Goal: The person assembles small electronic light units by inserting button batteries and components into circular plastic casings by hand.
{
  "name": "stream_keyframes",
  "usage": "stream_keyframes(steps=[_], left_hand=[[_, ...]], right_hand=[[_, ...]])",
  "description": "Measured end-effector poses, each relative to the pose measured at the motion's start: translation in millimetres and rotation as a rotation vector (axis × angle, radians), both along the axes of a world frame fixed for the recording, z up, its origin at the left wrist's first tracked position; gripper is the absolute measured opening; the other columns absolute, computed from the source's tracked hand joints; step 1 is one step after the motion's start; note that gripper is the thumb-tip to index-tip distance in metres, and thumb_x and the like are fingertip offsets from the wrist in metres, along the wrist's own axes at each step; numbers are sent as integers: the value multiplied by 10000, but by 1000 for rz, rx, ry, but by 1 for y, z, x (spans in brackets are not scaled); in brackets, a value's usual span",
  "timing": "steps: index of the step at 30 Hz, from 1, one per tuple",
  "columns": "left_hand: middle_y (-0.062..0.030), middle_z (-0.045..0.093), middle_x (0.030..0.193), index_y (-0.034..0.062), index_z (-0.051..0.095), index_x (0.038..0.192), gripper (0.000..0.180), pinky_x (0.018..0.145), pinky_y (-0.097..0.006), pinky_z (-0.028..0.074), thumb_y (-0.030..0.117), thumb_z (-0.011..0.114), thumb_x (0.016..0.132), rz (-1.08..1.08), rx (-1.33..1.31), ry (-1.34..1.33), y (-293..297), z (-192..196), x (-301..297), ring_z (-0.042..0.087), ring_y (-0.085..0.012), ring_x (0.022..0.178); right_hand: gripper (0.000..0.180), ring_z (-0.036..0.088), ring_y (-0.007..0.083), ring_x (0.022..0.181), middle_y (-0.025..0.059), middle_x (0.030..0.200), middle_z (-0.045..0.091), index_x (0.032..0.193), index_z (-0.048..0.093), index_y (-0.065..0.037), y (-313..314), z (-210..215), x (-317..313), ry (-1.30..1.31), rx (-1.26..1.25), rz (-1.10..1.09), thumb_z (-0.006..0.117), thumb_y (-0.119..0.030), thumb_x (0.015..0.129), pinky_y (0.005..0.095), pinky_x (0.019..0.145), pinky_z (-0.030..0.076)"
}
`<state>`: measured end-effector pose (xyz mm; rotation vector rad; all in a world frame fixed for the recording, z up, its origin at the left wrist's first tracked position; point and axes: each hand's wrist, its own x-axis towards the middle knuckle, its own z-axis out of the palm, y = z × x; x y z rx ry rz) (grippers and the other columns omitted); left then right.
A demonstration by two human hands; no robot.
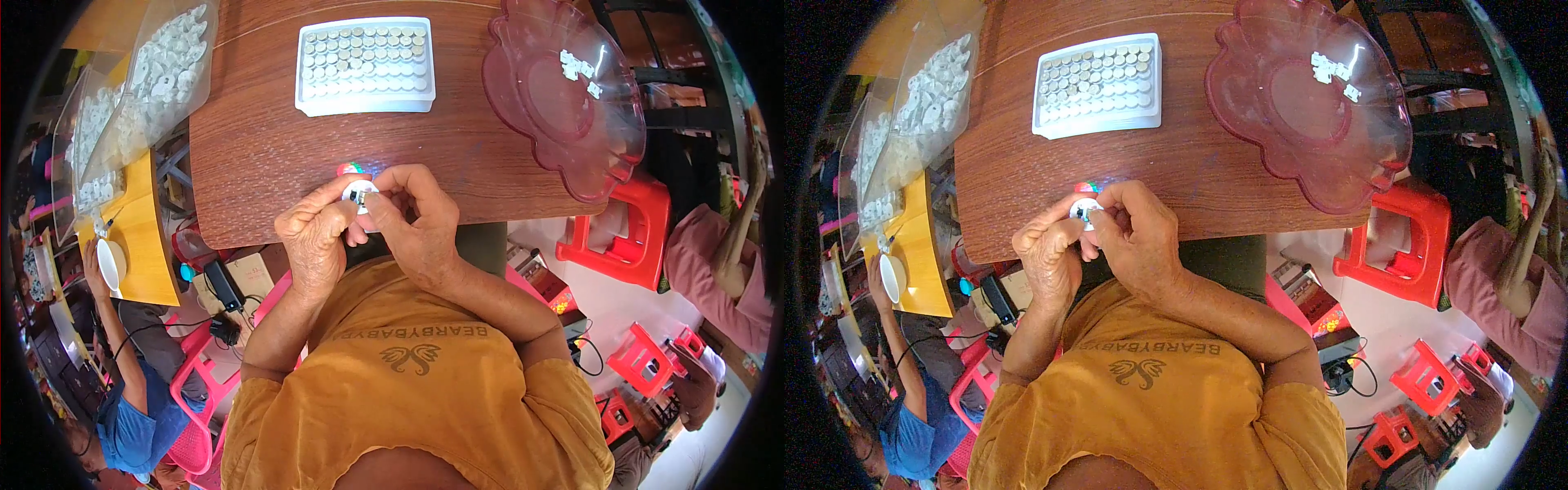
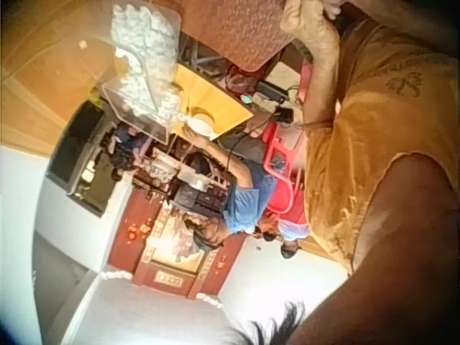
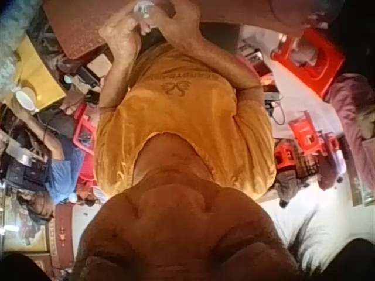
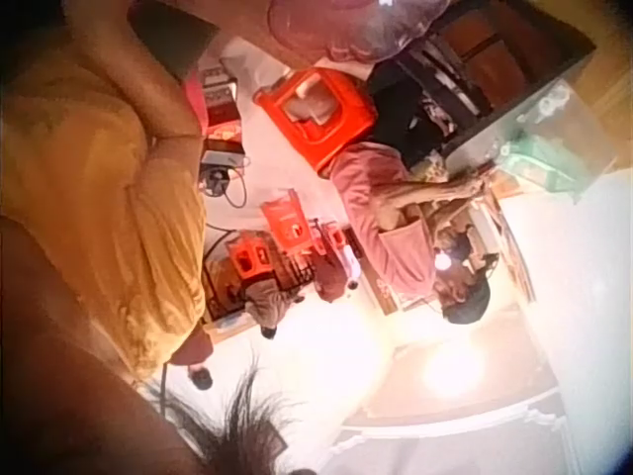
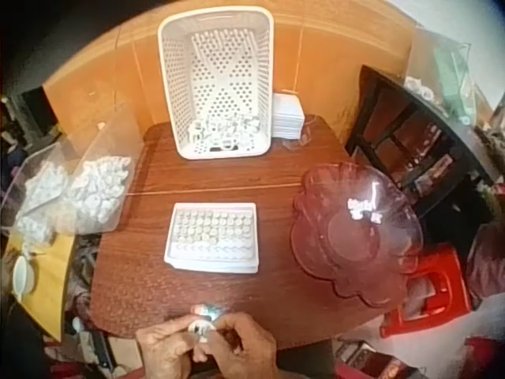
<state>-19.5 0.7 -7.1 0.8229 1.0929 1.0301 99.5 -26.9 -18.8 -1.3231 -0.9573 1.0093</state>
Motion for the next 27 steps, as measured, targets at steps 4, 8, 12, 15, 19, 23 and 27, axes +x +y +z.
stream_keyframes(steps=[4,8,12,15,19,23,27], left_hand=[[-118,633,667,-106,632,1010,290,433,-185,407,-44,510,754,-14,18,-12,1,0,-1,520,-93,464],[-116,633,664,-105,624,1028,304,438,-185,413,-52,508,752,-25,4,-18,1,-1,-2,522,-92,472],[-119,641,684,-103,614,1049,309,454,-184,424,-57,498,766,-55,-48,-14,3,1,-5,535,-94,495],[-123,646,705,-98,616,1049,285,466,-181,424,-48,498,794,-103,-15,-19,5,5,-5,544,-95,514],[-116,646,714,-88,618,1055,255,470,-181,418,-23,515,830,-118,-54,-59,6,6,-2,542,-91,520],[-94,638,701,-78,630,1036,218,458,-182,393,18,549,858,-103,-21,91,5,9,1,522,-79,508],[-99,629,681,-115,623,1003,209,420,-174,354,2,539,851,-71,-11,99,4,11,0,514,-85,483]], right_hand=[[130,495,67,562,27,672,534,855,529,-17,-1,-1,-1,-7,22,3,637,-12,782,230,481,403],[101,512,65,577,31,682,549,859,530,-15,0,3,-2,45,-21,2,617,-21,807,229,489,412],[88,530,62,588,36,683,568,861,535,-11,1,4,-2,55,-38,0,611,-29,822,225,497,425],[96,527,60,587,33,670,568,862,536,-9,4,5,3,3,7,21,619,-39,824,225,500,426],[85,548,69,576,35,668,571,858,533,-8,4,7,4,-19,17,4,610,-32,832,228,486,431],[47,581,93,530,55,673,578,847,530,-15,3,20,1,50,-7,-30,575,-17,857,243,455,447],[55,594,187,614,109,700,553,832,534,-16,-1,13,2,8,-45,15,580,-14,803,325,547,464]])
